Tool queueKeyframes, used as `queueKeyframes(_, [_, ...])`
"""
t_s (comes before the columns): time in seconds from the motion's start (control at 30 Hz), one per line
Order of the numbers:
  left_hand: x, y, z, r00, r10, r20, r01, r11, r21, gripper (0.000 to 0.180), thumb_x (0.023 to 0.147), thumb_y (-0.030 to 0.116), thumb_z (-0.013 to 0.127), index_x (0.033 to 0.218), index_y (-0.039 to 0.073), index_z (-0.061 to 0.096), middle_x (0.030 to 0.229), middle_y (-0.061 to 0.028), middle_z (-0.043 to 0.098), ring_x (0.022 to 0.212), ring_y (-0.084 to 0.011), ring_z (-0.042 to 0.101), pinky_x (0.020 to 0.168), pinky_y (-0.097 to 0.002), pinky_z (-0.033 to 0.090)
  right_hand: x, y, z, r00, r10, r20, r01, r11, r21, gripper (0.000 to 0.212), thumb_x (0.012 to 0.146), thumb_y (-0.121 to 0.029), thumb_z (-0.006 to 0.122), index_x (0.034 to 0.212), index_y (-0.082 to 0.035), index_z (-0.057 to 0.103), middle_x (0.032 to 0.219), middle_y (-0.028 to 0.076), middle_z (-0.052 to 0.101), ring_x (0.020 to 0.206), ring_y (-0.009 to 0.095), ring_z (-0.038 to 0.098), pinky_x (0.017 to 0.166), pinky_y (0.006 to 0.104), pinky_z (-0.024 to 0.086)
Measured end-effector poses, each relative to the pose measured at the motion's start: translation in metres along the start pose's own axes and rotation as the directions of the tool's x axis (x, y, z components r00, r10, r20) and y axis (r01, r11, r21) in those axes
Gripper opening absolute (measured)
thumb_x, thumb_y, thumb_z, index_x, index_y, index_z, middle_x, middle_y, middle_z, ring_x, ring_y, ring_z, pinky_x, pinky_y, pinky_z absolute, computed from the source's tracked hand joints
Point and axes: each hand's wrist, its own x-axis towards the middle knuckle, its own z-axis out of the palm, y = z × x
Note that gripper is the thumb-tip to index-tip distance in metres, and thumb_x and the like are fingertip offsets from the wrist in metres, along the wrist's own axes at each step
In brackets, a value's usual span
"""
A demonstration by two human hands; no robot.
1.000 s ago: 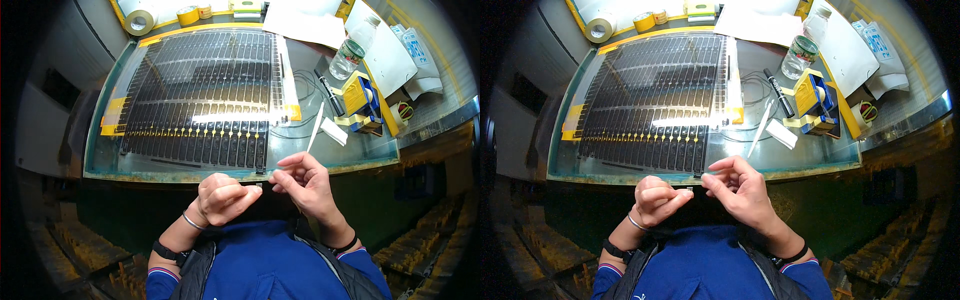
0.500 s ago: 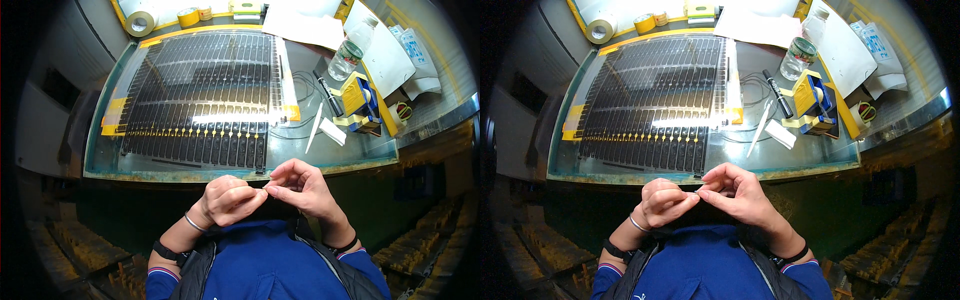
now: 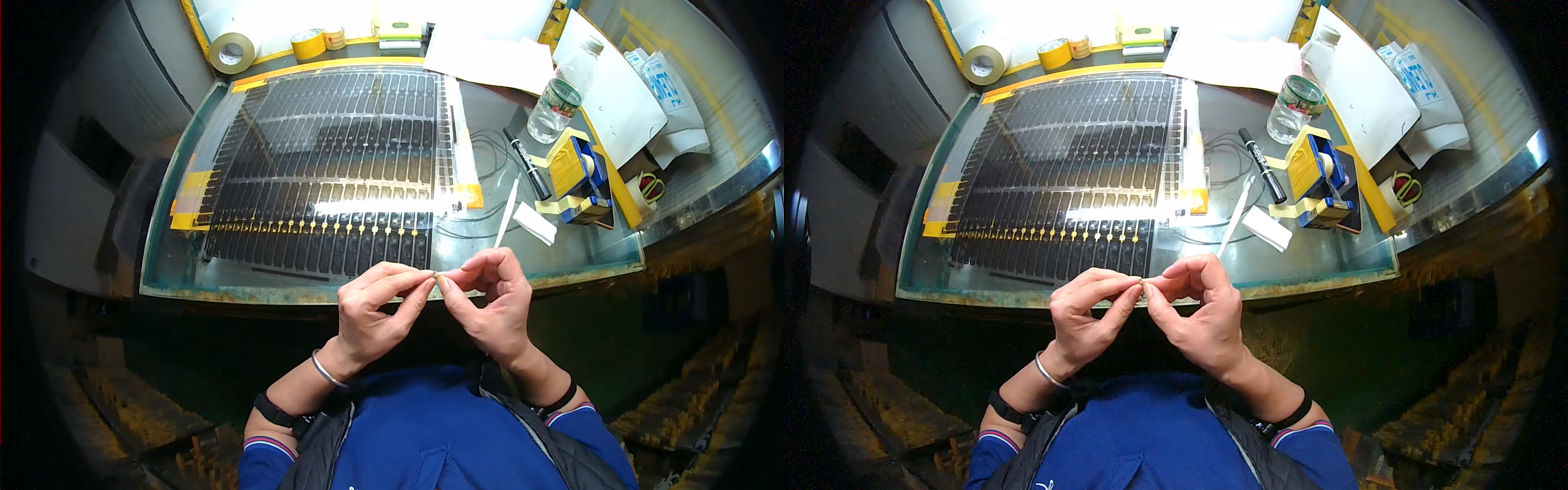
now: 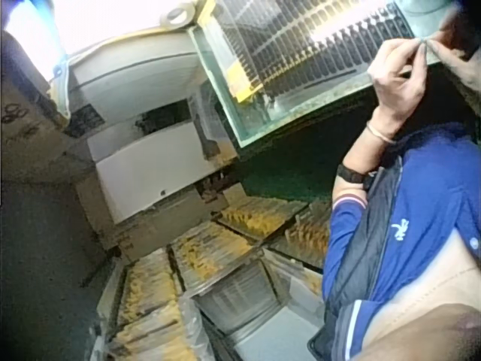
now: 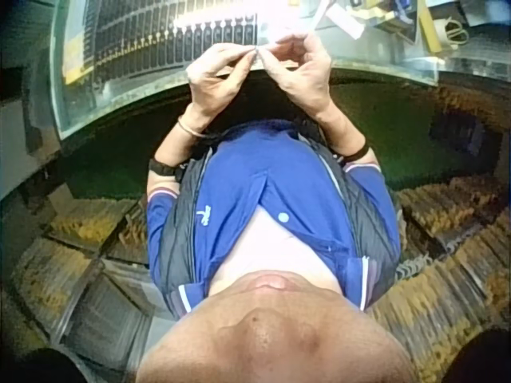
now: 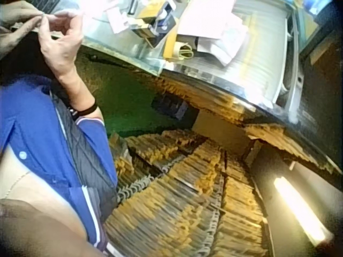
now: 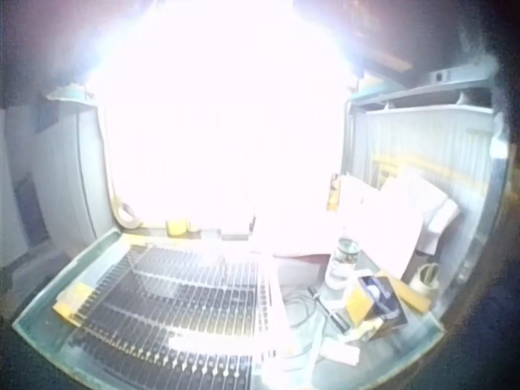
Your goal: Inspecting and applying components to solar panel sheets on a glass workbench.
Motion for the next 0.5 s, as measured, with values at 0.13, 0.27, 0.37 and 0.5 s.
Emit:
queueKeyframes(0.13, [0.002,0.003,-0.002,0.997,-0.048,0.067,0.050,0.998,-0.033,0.015,0.081,-0.004,0.070,0.096,-0.002,0.071,0.085,-0.0117,0.069,0.074,-0.0149,0.067,0.064,-0.0233,0.054,0.000,-0.002,-0.001,0.998,-0.058,0.007,0.058,0.994,-0.095,0.030,0.080,0.004,0.071,0.098,-0.004,0.048,0.085,0.008,0.067,0.079,0.011,0.066,0.074,0.0240,0.053])
queueKeyframes(0.27, [0.000,0.000,-0.002,0.928,-0.324,0.183,0.371,0.847,-0.382,0.013,0.086,0.000,0.067,0.098,-0.004,0.070,0.087,-0.0102,0.070,0.074,-0.0120,0.066,0.065,-0.0231,0.055,-0.001,-0.003,0.000,0.995,-0.094,0.031,0.097,0.982,-0.160,0.032,0.079,0.005,0.072,0.098,-0.004,0.047,0.085,0.007,0.066,0.080,0.011,0.066,0.074,0.0240,0.053])
queueKeyframes(0.37, [0.002,0.003,-0.004,0.856,-0.440,0.272,0.516,0.684,-0.516,0.013,0.087,0.000,0.065,0.098,-0.006,0.069,0.088,-0.0109,0.070,0.073,-0.0105,0.065,0.065,-0.0229,0.056,-0.001,0.003,0.002,0.984,-0.178,-0.002,0.174,0.963,-0.204,0.027,0.077,0.000,0.075,0.093,-0.003,0.053,0.078,0.007,0.068,0.072,0.012,0.068,0.064,0.0245,0.054])
queueKeyframes(0.5, [0.003,0.002,-0.004,0.831,-0.469,0.301,0.555,0.648,-0.522,0.012,0.088,-0.002,0.063,0.098,-0.008,0.068,0.086,-0.0129,0.070,0.070,-0.0102,0.064,0.064,-0.0227,0.055,-0.002,0.007,0.002,0.972,-0.234,0.003,0.226,0.938,-0.264,0.027,0.077,-0.001,0.076,0.092,-0.003,0.054,0.077,0.007,0.067,0.068,0.011,0.067,0.061,0.0239,0.053])
